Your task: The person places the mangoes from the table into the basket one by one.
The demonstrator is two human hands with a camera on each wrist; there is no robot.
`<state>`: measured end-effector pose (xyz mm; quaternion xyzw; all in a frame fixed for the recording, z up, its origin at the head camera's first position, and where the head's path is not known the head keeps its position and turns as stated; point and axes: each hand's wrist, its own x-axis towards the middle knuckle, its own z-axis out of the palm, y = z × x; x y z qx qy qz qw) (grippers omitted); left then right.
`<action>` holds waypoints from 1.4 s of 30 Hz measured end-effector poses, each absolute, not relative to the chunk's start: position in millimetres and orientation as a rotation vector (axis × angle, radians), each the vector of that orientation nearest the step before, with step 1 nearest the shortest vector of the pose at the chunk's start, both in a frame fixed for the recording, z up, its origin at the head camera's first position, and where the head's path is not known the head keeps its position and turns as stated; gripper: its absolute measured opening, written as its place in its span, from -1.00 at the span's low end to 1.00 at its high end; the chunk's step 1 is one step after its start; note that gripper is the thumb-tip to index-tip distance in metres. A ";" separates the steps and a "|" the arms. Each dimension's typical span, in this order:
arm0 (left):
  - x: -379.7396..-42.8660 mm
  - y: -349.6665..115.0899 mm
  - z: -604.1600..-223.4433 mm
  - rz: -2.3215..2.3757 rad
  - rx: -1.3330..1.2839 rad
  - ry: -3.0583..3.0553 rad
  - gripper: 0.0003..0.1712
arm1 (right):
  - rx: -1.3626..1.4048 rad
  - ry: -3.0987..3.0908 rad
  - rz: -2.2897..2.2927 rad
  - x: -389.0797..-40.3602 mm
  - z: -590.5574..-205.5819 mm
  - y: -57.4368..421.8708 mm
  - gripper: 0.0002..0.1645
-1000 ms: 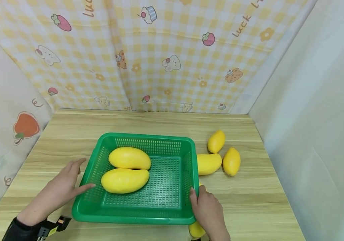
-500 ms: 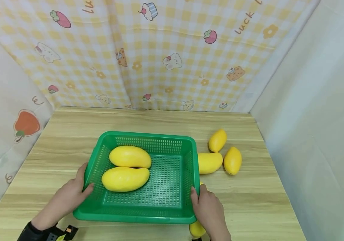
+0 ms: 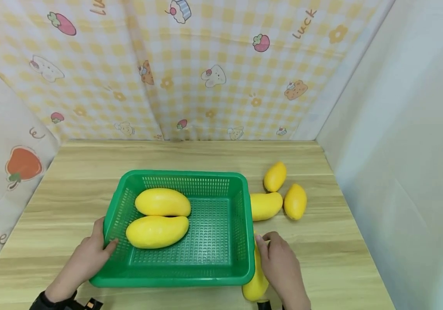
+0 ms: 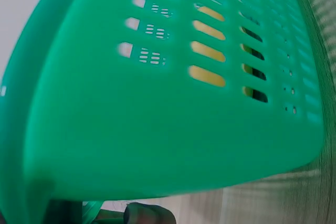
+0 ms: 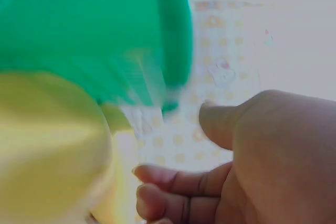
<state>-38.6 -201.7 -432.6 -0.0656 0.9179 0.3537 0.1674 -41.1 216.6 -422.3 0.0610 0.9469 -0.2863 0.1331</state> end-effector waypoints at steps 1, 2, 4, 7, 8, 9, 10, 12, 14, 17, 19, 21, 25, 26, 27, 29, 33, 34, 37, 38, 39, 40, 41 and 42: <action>-38.1 -201.2 -432.6 1.016 -0.194 2.606 -0.19 | 0.186 2.755 -0.807 -40.5 -422.4 220.2 -0.47; -37.5 -201.0 -432.5 1.015 -0.200 2.604 -0.19 | 0.203 2.750 -0.786 -39.8 -422.9 223.0 -0.47; -36.4 -201.6 -432.2 1.009 -0.198 2.611 -0.20 | 0.216 2.732 -0.766 -37.6 -425.8 226.9 -0.42; -36.6 -203.0 -432.3 1.005 -0.186 2.621 -0.20 | 0.184 2.763 -0.761 -32.1 -433.0 228.0 -0.32; -36.7 -203.2 -433.0 1.016 -0.189 2.615 -0.20 | 0.170 2.789 -0.765 -30.0 -435.5 227.7 -0.30; -37.1 -203.0 -434.2 1.034 -0.193 2.609 -0.20 | 0.141 2.830 -0.769 -28.0 -437.9 227.2 -0.29; -37.3 -202.5 -435.2 1.054 -0.201 2.600 -0.20 | 0.118 2.863 -0.773 -26.2 -439.6 226.5 -0.29; -37.2 -201.2 -437.1 1.098 -0.226 2.577 -0.21 | 0.098 2.906 -0.787 -23.9 -441.8 224.4 -0.29; -37.1 -200.0 -438.9 1.142 -0.250 2.553 -0.22 | 0.089 2.914 -0.801 -23.9 -442.1 222.9 -0.28; -37.0 -200.0 -439.5 1.162 -0.260 2.550 -0.22 | 0.096 2.900 -0.809 -25.2 -441.4 221.3 -0.27; -37.1 -200.4 -439.6 1.163 -0.255 2.555 -0.23 | 0.096 2.902 -0.800 -25.3 -440.7 221.0 -0.26; -37.1 -200.6 -439.8 1.155 -0.251 2.565 -0.23 | 0.096 2.895 -0.787 -24.3 -439.8 220.9 -0.24; -37.0 -200.1 -440.3 1.157 -0.247 2.575 -0.23 | 0.096 2.827 -0.746 -20.6 -438.1 218.9 -0.20; -37.0 -199.8 -440.6 1.162 -0.249 2.572 -0.23 | 0.100 2.801 -0.744 -19.6 -438.4 218.3 -0.18; -36.9 -199.4 -440.8 1.168 -0.252 2.569 -0.23 | 0.103 2.777 -0.740 -18.6 -438.7 217.7 -0.17; -35.7 -199.0 -441.2 1.182 -0.262 2.562 -0.23 | 0.110 2.739 -0.728 -17.6 -439.8 216.6 -0.14; -34.5 -198.6 -441.6 1.194 -0.266 2.567 -0.23 | 0.106 2.728 -0.701 -15.2 -445.1 215.9 -0.10; -34.7 -198.5 -441.6 1.195 -0.263 2.572 -0.23 | 0.108 2.730 -0.697 -14.8 -446.8 215.8 -0.10; -35.3 -198.5 -441.4 1.204 -0.255 2.575 -0.24 | 0.105 2.717 -0.709 -14.9 -451.7 214.7 -0.09; -35.4 -198.4 -441.4 1.209 -0.257 2.571 -0.24 | 0.111 2.707 -0.717 -15.0 -453.0 214.1 -0.09; -35.5 -198.4 -441.5 1.210 -0.260 2.570 -0.24 | 0.116 2.698 -0.724 -15.4 -454.2 213.4 -0.09; -35.4 -198.3 -441.8 1.214 -0.264 2.565 -0.24 | 0.117 2.689 -0.728 -16.0 -455.2 212.9 -0.09; -35.1 -198.2 -442.4 1.218 -0.268 2.559 -0.25 | 0.118 2.682 -0.730 -16.3 -455.9 212.6 -0.09; -34.6 -197.9 -443.1 1.224 -0.272 2.550 -0.25 | 0.122 2.676 -0.733 -16.5 -456.4 212.5 -0.09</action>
